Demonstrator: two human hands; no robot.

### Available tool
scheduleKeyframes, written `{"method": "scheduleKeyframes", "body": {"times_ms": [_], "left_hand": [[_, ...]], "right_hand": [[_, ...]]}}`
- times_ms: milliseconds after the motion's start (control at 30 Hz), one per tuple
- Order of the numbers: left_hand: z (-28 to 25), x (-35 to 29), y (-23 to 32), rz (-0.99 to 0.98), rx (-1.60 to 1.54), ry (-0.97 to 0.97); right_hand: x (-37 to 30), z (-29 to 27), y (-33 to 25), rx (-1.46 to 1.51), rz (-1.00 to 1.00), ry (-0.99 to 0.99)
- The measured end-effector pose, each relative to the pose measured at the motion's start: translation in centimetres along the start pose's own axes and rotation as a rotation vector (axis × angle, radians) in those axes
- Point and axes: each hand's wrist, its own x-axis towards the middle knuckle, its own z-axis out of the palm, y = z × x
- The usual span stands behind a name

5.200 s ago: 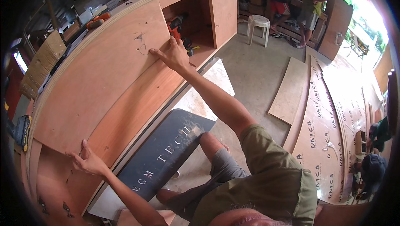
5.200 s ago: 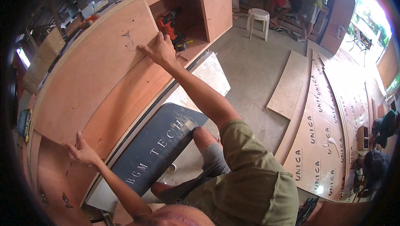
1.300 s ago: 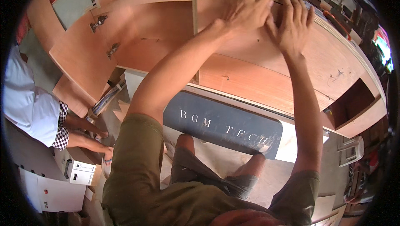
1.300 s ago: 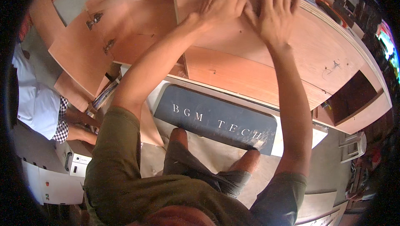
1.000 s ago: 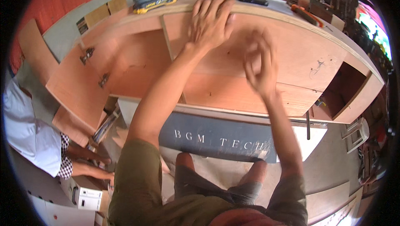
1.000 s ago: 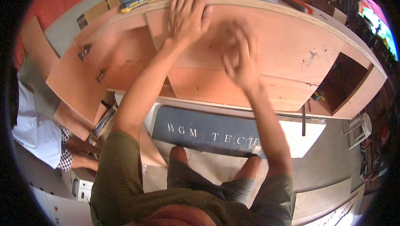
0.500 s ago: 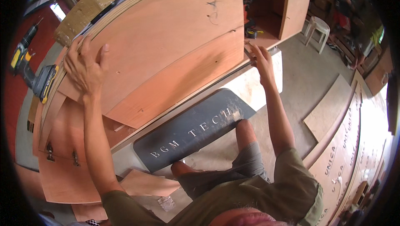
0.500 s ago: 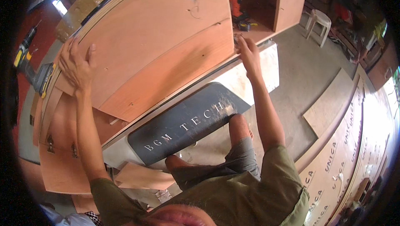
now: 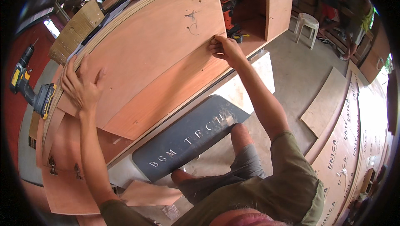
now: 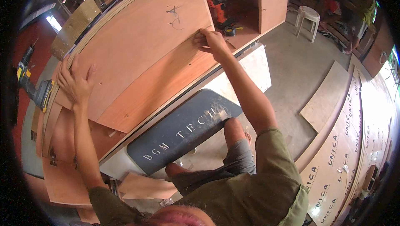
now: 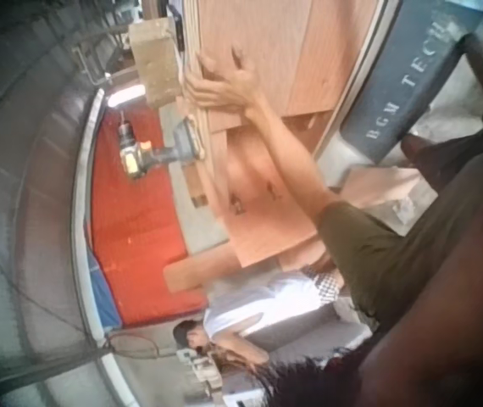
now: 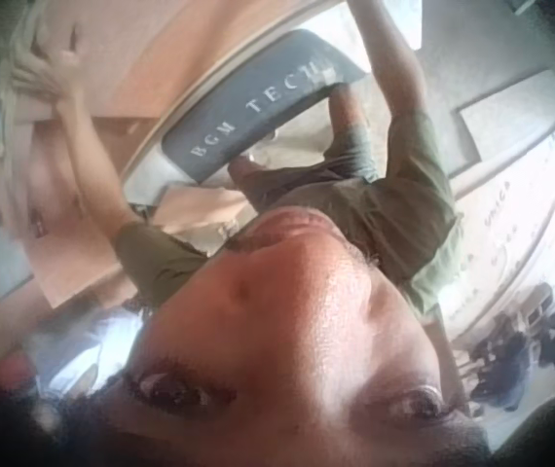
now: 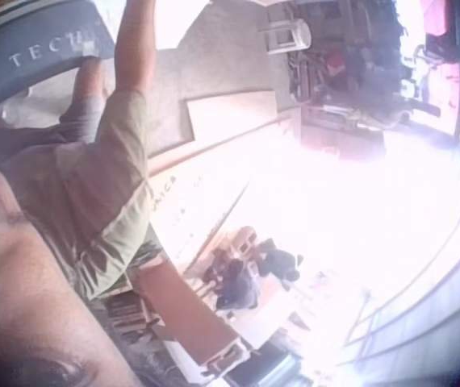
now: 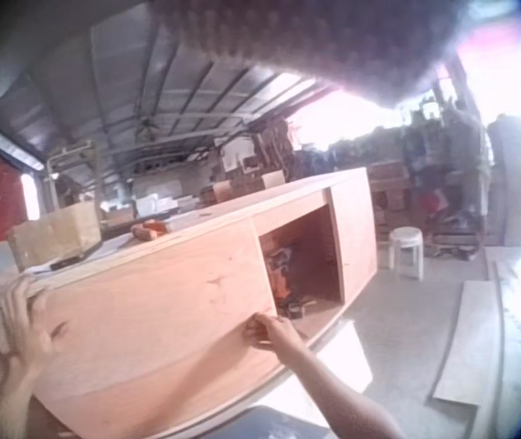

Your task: The person repeatedly places a wooden panel into a cabinet opening, aligns it, and removes it to check fit. They handle the panel by hand and adjust its position several times without securing it.

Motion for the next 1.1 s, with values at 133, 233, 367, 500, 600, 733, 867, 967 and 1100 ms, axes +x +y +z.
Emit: {"method": "scheduleKeyframes", "body": {"times_ms": [133, 233, 367, 500, 600, 733, 867, 967, 1100], "left_hand": [[-0.3, -0.3, -0.7, 0.017, -0.01, -0.048], [-0.1, -0.6, -0.8, 0.018, 0.005, -0.051], [0.0, -0.3, -0.6, 0.014, -0.001, -0.052], [0.0, -0.8, -1.0, 0.021, 0.009, -0.033], [0.3, -0.8, -1.1, 0.032, 0.021, -0.037], [-0.1, -1.1, -0.6, 0.018, 0.041, -0.064], [-0.1, -1.4, 0.1, 0.003, -0.007, -0.045], [0.4, -0.3, -0.4, 0.008, -0.033, -0.002], [-0.5, -2.1, -0.6, -0.089, -0.045, -0.024]], "right_hand": [[0.3, 0.6, 0.8, 0.104, -0.031, 0.039], [0.1, 0.5, 1.0, 0.05, -0.112, 0.073], [1.6, -1.0, 0.9, -0.125, -0.285, 0.184], [2.5, -1.6, 0.4, -0.597, -0.474, 0.38], [4.4, -3.1, 2.3, -0.584, -0.788, 0.557], [4.5, -15.1, -2.7, -0.284, -0.628, 0.774], [-0.2, -15.4, -3.9, -0.182, -0.673, 0.613], [-1.1, -12.3, -2.1, -0.225, -0.745, 0.499], [-1.9, -2.3, 0.1, -0.412, -0.838, 0.366]]}}
